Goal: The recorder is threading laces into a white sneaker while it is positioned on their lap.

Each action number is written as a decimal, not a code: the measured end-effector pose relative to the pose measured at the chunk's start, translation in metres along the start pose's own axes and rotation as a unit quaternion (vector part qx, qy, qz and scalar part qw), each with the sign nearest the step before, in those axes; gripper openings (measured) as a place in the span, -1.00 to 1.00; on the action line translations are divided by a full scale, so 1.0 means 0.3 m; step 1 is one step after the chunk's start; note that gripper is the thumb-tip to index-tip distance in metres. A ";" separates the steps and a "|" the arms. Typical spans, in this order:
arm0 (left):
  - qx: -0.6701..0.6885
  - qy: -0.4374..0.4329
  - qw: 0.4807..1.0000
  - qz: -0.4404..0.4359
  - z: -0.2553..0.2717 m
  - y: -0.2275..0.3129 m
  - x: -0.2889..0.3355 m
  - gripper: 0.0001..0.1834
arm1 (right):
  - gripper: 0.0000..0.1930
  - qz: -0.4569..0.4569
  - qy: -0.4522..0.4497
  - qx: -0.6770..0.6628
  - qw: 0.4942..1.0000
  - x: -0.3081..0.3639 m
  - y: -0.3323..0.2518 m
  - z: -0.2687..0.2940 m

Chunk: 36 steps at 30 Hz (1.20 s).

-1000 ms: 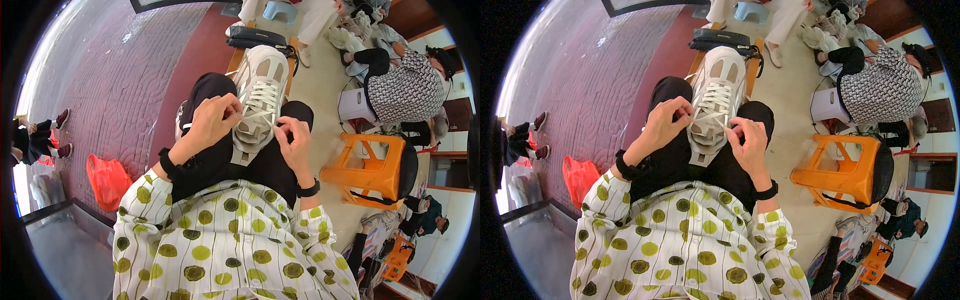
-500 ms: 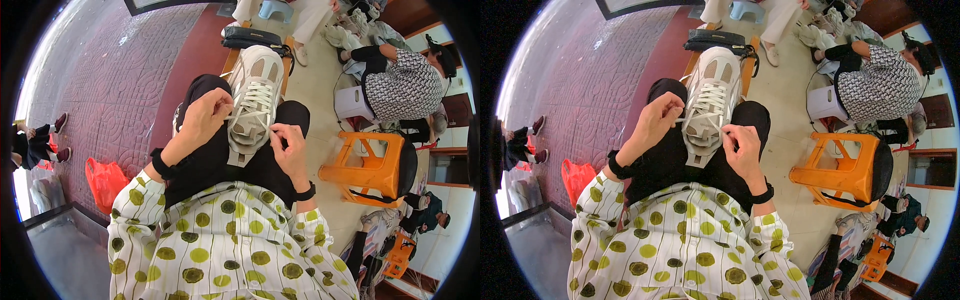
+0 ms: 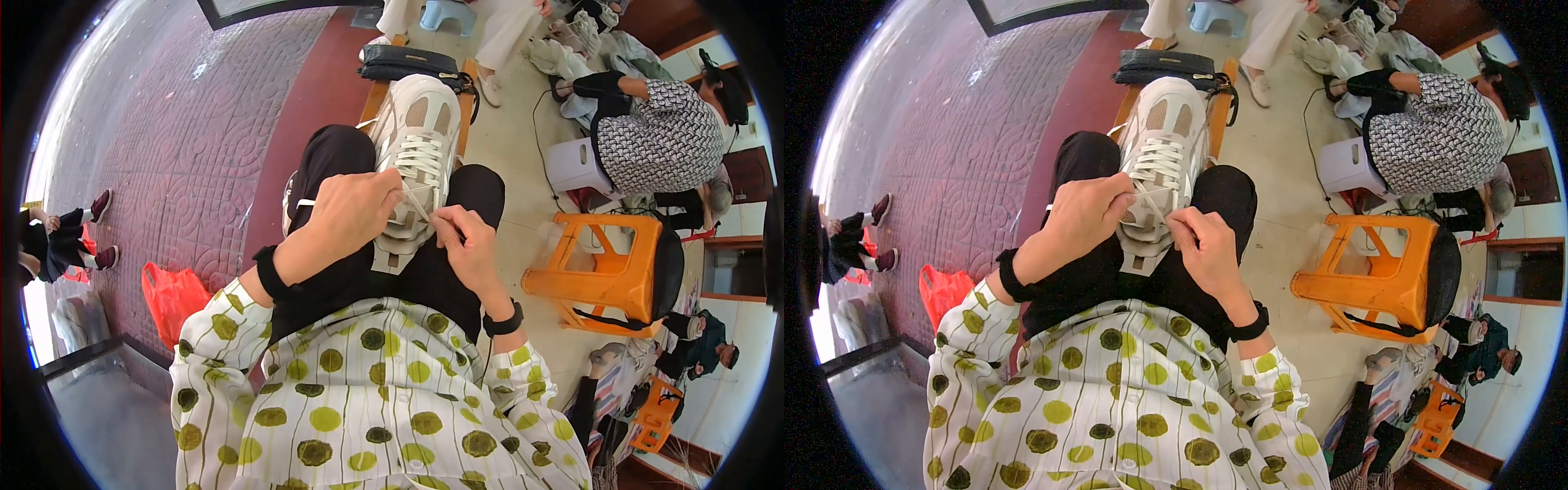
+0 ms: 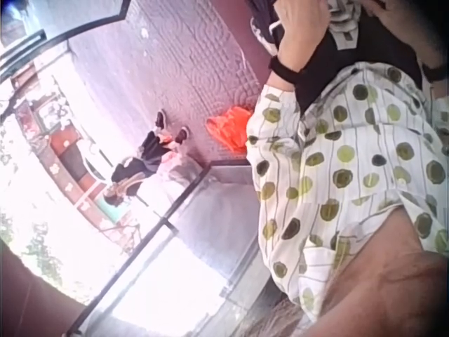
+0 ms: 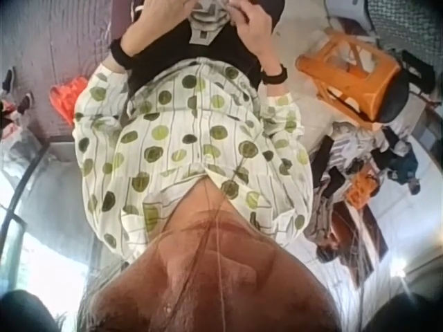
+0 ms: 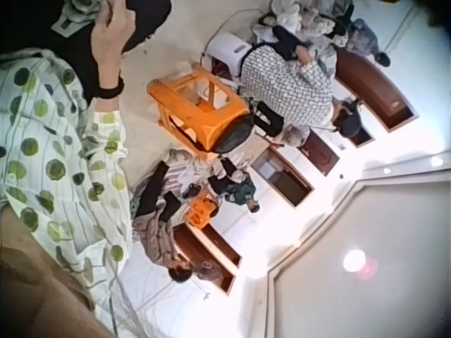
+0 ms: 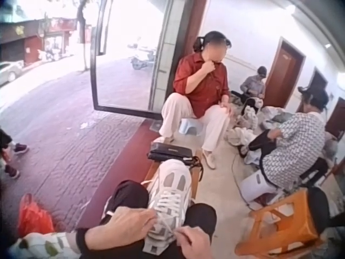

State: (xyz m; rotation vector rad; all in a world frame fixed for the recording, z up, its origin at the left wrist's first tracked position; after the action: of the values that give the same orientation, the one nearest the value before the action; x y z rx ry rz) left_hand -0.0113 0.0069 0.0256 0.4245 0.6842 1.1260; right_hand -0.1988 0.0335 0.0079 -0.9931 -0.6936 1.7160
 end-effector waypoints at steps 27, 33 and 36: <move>0.295 -0.137 0.907 0.269 -0.007 -0.196 -0.015 -0.73 | -0.85 -0.147 0.034 -0.019 0.988 -0.022 0.127 0.124; 0.481 -0.150 0.799 0.327 0.079 -0.264 0.141 -0.74 | -0.83 -0.305 0.135 -0.510 0.793 0.188 0.295 0.290; 0.656 -0.028 0.664 0.358 0.136 -0.547 0.387 -0.76 | -0.83 -0.336 0.291 -0.641 0.626 0.327 0.504 0.328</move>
State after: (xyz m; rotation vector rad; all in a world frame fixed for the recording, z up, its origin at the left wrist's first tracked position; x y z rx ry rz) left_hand 0.1583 0.0519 -0.0808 2.1250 1.2779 1.1367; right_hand -0.3715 0.0743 -0.0951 -1.7590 -1.6074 -0.0666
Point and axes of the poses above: each hand's wrist, its own x-axis away from the middle knuckle, its own z-axis out of the back of the hand, y = z × x, the point moved 5 cm from there along -x, towards the middle knuckle, and after that the axes turned 5 degrees about y, right-handed, at the moved point
